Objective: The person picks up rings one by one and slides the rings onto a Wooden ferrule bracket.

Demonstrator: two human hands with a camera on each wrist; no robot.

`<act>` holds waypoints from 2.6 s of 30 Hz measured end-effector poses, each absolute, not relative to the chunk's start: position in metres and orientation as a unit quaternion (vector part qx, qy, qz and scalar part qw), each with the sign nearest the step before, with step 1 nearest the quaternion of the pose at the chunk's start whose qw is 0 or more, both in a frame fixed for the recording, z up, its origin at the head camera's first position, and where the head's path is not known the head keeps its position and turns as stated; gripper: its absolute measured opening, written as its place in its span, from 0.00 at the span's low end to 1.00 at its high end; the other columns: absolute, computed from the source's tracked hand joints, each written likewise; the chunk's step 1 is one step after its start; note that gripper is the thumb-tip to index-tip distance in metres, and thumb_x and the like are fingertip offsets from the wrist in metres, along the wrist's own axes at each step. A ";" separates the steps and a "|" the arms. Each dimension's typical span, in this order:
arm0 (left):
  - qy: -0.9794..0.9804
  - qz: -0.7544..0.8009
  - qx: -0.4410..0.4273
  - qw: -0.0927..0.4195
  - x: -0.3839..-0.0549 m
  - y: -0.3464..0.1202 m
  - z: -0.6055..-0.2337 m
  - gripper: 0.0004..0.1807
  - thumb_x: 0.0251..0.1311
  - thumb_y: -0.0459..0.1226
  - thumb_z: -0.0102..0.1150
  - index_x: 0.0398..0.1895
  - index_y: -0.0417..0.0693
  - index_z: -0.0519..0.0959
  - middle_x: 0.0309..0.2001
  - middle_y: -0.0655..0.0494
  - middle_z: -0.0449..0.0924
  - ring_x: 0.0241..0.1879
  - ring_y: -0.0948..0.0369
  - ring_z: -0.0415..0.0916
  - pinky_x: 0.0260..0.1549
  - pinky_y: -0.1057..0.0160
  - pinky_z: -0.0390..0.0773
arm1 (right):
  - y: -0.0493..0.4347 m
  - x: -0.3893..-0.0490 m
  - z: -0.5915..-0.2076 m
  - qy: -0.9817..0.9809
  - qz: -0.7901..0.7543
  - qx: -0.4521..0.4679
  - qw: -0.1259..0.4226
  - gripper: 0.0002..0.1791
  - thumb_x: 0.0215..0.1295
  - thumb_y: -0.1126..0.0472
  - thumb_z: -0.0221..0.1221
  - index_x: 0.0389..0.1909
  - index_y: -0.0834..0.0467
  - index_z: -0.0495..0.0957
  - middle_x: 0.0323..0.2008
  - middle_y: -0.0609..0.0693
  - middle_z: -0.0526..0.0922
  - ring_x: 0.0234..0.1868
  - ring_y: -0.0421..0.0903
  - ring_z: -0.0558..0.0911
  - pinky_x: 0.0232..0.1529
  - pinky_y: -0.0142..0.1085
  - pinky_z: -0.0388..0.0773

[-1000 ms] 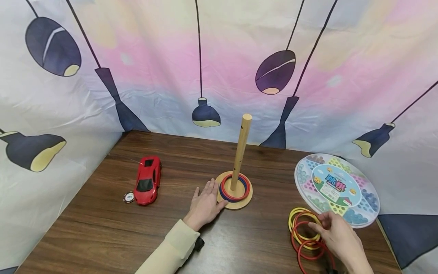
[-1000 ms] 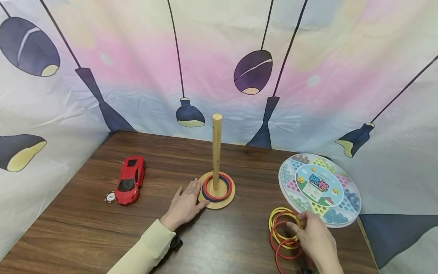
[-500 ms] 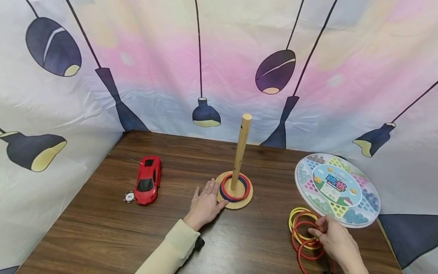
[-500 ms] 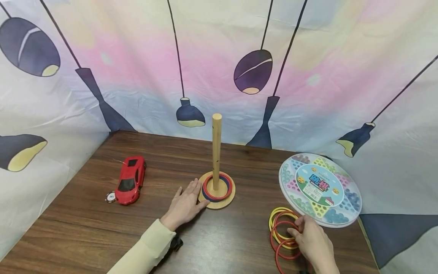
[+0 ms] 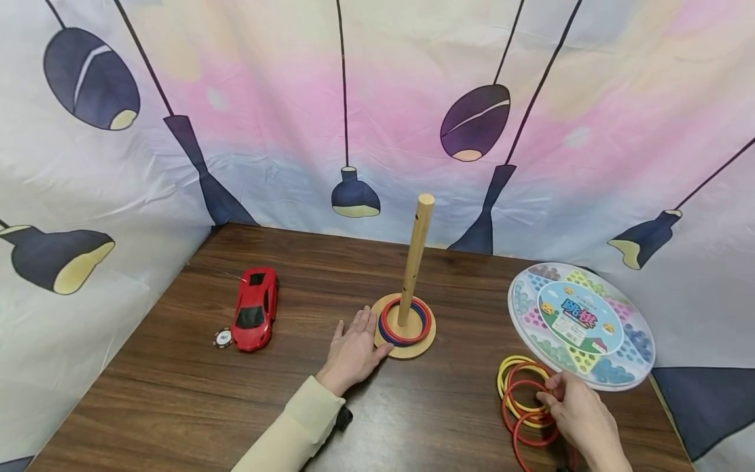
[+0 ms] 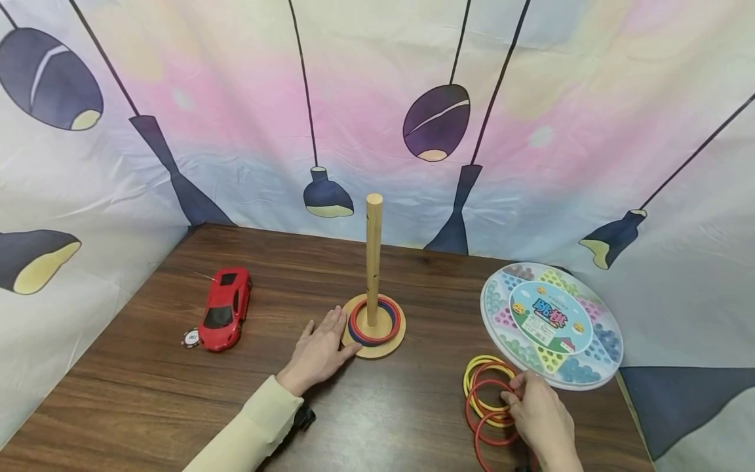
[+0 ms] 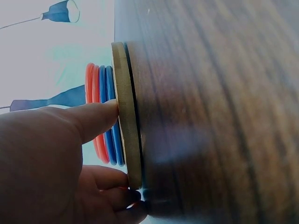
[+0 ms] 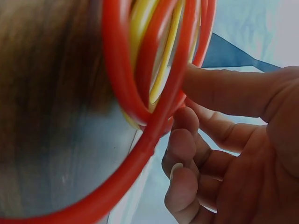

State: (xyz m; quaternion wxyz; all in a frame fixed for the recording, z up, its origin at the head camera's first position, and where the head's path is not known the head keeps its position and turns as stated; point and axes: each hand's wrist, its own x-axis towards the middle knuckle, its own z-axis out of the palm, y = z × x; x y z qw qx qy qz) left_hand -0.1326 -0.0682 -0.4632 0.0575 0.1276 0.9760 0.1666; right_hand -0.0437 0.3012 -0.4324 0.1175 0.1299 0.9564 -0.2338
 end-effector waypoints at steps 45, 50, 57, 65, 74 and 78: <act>0.976 0.169 0.126 0.050 -0.131 -0.068 -0.465 0.43 0.66 0.59 0.51 0.73 0.37 0.59 0.74 0.43 0.54 0.73 0.51 0.52 0.67 0.39 0.51 | 0.301 -0.046 -0.425 0.938 -0.327 0.106 0.054 0.21 0.70 0.48 0.57 0.45 0.65 0.74 0.30 0.51 0.77 0.28 0.44 0.73 0.26 0.34 0.70; 0.976 0.170 0.127 0.049 -0.132 -0.068 -0.465 0.43 0.66 0.59 0.51 0.73 0.37 0.59 0.74 0.43 0.54 0.73 0.51 0.52 0.67 0.39 0.51 | 0.294 -0.048 -0.421 0.933 -0.348 0.088 -0.007 0.21 0.70 0.48 0.57 0.44 0.65 0.75 0.31 0.52 0.77 0.28 0.41 0.74 0.26 0.32 0.71; 0.975 0.172 0.130 0.047 -0.132 -0.069 -0.465 0.44 0.66 0.59 0.51 0.73 0.36 0.59 0.74 0.43 0.54 0.73 0.51 0.52 0.67 0.39 0.51 | 0.281 -0.055 -0.408 0.908 -0.399 0.092 -0.088 0.19 0.67 0.47 0.60 0.43 0.61 0.76 0.31 0.53 0.81 0.27 0.41 0.76 0.24 0.31 0.72; 0.976 0.171 0.128 0.045 -0.132 -0.069 -0.466 0.43 0.65 0.59 0.52 0.72 0.36 0.60 0.73 0.43 0.55 0.73 0.51 0.52 0.66 0.39 0.52 | 0.268 -0.065 -0.390 0.876 -0.458 0.080 -0.125 0.17 0.67 0.53 0.62 0.46 0.61 0.76 0.30 0.51 0.83 0.29 0.40 0.79 0.27 0.29 0.76; 0.976 0.168 0.128 0.046 -0.132 -0.069 -0.465 0.44 0.65 0.59 0.52 0.73 0.36 0.59 0.74 0.43 0.54 0.73 0.51 0.52 0.66 0.39 0.51 | 0.246 -0.076 -0.374 0.821 -0.531 0.054 -0.202 0.11 0.65 0.63 0.62 0.44 0.65 0.77 0.30 0.47 0.82 0.28 0.41 0.79 0.29 0.26 0.76; 0.976 0.167 0.129 0.045 -0.132 -0.069 -0.464 0.43 0.66 0.59 0.51 0.72 0.36 0.60 0.73 0.43 0.55 0.73 0.51 0.52 0.66 0.38 0.51 | 0.238 -0.080 -0.367 0.801 -0.557 0.025 -0.217 0.11 0.65 0.67 0.62 0.45 0.67 0.77 0.31 0.50 0.81 0.28 0.42 0.79 0.29 0.26 0.76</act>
